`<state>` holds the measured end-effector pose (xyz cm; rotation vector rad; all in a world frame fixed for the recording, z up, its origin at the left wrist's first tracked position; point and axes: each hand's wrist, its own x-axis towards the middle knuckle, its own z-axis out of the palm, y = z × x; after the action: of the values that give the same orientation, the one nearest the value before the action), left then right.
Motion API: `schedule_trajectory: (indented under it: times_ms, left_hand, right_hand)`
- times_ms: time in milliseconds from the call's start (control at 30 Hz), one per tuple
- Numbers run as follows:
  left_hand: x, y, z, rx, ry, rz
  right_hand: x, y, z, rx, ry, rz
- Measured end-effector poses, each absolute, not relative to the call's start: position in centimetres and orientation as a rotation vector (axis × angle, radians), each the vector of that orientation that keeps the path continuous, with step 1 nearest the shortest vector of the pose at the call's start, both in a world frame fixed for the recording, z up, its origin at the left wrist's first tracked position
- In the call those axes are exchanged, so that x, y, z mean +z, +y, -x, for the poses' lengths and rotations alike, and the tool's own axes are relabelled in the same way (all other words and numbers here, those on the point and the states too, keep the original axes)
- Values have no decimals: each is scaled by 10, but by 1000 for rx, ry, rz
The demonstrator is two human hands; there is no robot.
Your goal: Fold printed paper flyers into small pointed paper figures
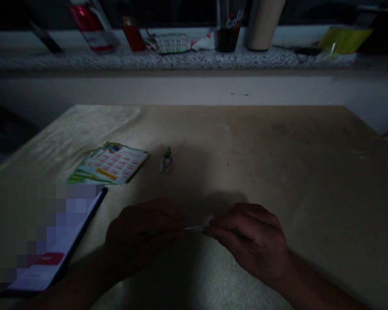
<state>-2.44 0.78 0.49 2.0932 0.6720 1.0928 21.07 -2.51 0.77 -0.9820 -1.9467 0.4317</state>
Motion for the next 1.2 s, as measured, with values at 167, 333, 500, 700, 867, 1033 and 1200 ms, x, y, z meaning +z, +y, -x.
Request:
schedule_trajectory:
  times_ms: [167,333,500,700,867,1033,1200]
  left_hand:
    - [2,5,25,920,831,-2063]
    - [3,1,25,662,908,-1926]
    - [3,-1,23,591,901,-1870]
    - [2,-2,21,539,877,-1939]
    - [4,-1,20,540,824,-1980]
    - [3,-1,20,518,838,-1961]
    - [3,-2,19,528,790,-1936]
  right_hand:
    - [7,-23,-208,407,-1917,990]
    - [6,-24,-207,364,-1943,945]
    - [3,-26,-206,438,-1921,949]
    - [2,-29,-203,413,-1899,977]
    - [0,-31,-202,387,-1900,991]
    - [-3,-32,-202,396,-1917,985]
    - [-3,-32,-200,477,-1919,986]
